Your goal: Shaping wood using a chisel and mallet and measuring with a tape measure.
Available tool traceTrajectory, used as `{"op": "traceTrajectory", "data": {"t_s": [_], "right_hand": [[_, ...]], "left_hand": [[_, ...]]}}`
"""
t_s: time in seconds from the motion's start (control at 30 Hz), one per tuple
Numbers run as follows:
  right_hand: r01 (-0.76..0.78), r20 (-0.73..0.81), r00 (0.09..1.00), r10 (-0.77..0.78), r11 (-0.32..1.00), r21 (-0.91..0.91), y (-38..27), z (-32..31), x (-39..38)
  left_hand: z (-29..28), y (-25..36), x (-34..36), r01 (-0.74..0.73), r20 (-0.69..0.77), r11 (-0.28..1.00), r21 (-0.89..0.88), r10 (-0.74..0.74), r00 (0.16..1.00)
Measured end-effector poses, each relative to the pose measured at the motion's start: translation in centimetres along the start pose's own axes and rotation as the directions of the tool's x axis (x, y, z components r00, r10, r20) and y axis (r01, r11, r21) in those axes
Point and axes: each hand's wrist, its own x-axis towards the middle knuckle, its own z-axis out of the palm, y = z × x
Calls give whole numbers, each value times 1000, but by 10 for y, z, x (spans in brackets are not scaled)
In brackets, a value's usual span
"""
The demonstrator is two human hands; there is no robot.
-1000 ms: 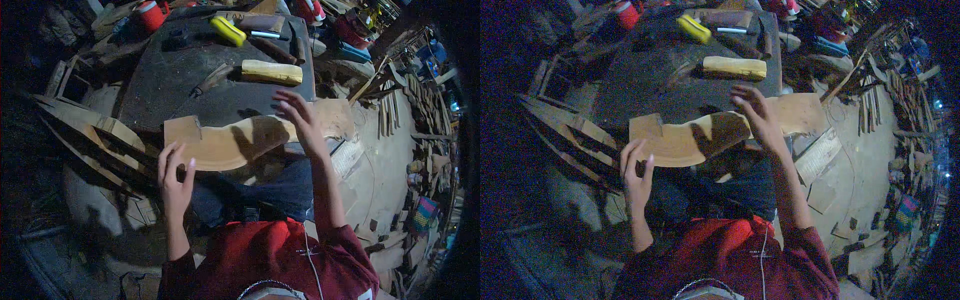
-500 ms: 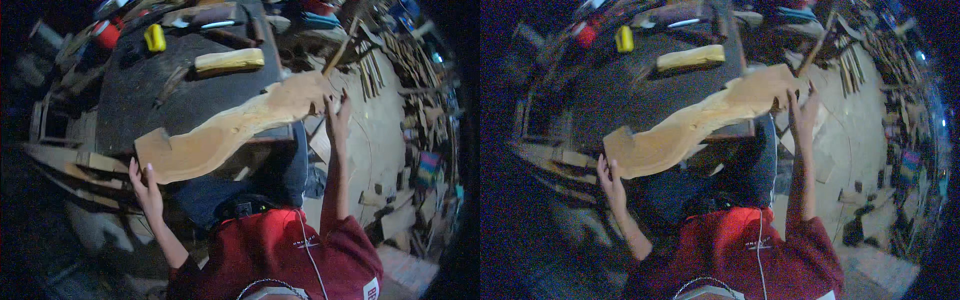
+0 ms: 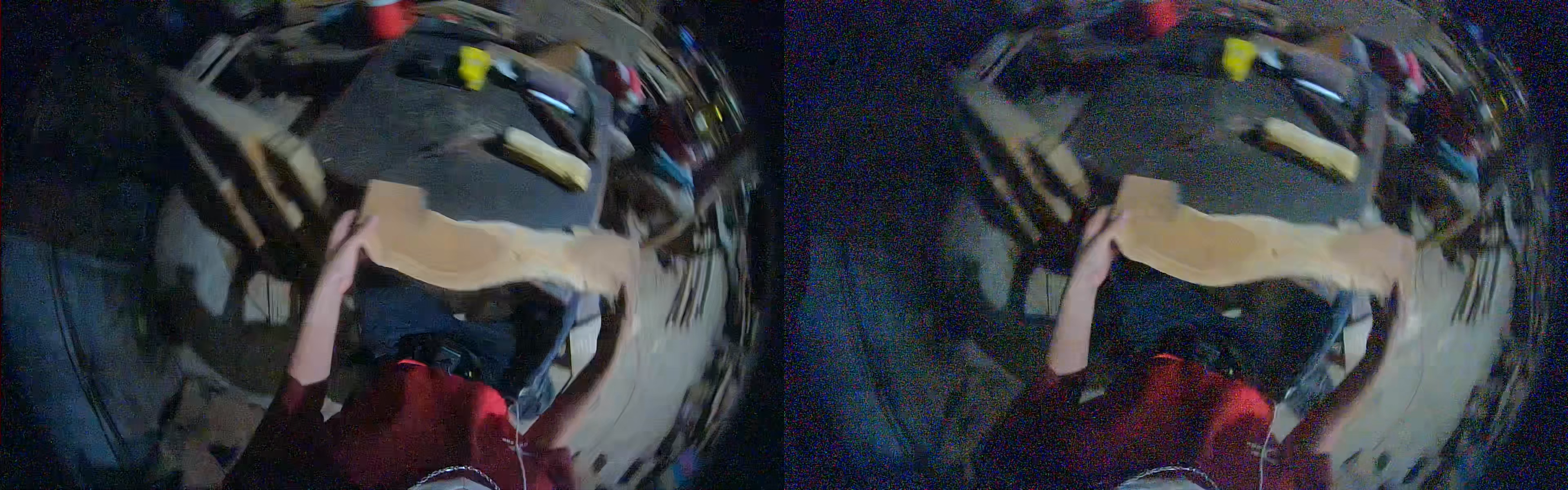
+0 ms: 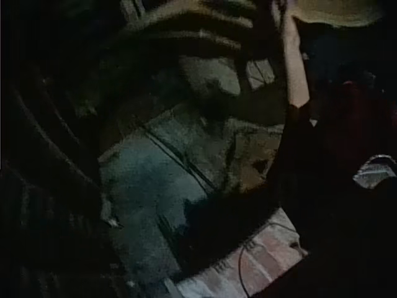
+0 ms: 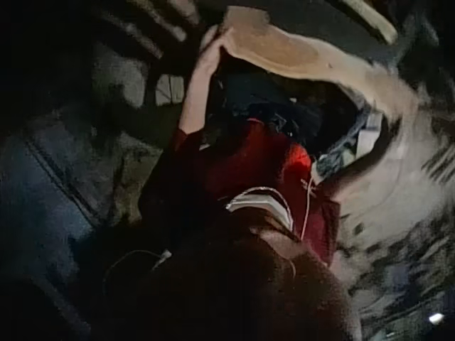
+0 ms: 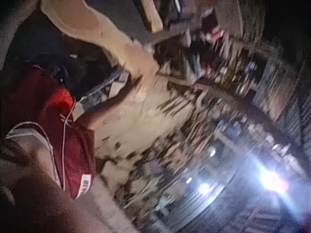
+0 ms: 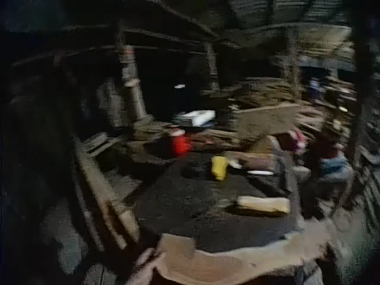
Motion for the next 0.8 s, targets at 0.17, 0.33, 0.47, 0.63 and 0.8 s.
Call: {"op": "traceTrajectory", "data": {"t_s": [0.17,0.33,0.47,0.63,0.8], "right_hand": [[-185,-97,968,231,920,345,-9,10,-8],[257,77,959,-274,717,-648,31,-68,-28],[-129,-308,937,161,984,122,-39,14,-40],[-154,-267,897,352,816,558,-90,32,-19],[25,-29,1000,-7,728,686,-132,65,48]], "left_hand": [[-10,20,-48,45,-67,999,22,-44,997],[-8,-4,-34,177,123,983,47,-182,976],[-14,6,-40,215,166,976,38,-218,962],[-41,-4,-31,203,269,976,83,-219,938],[-38,10,-41,-11,428,1000,10,6,904]]}}
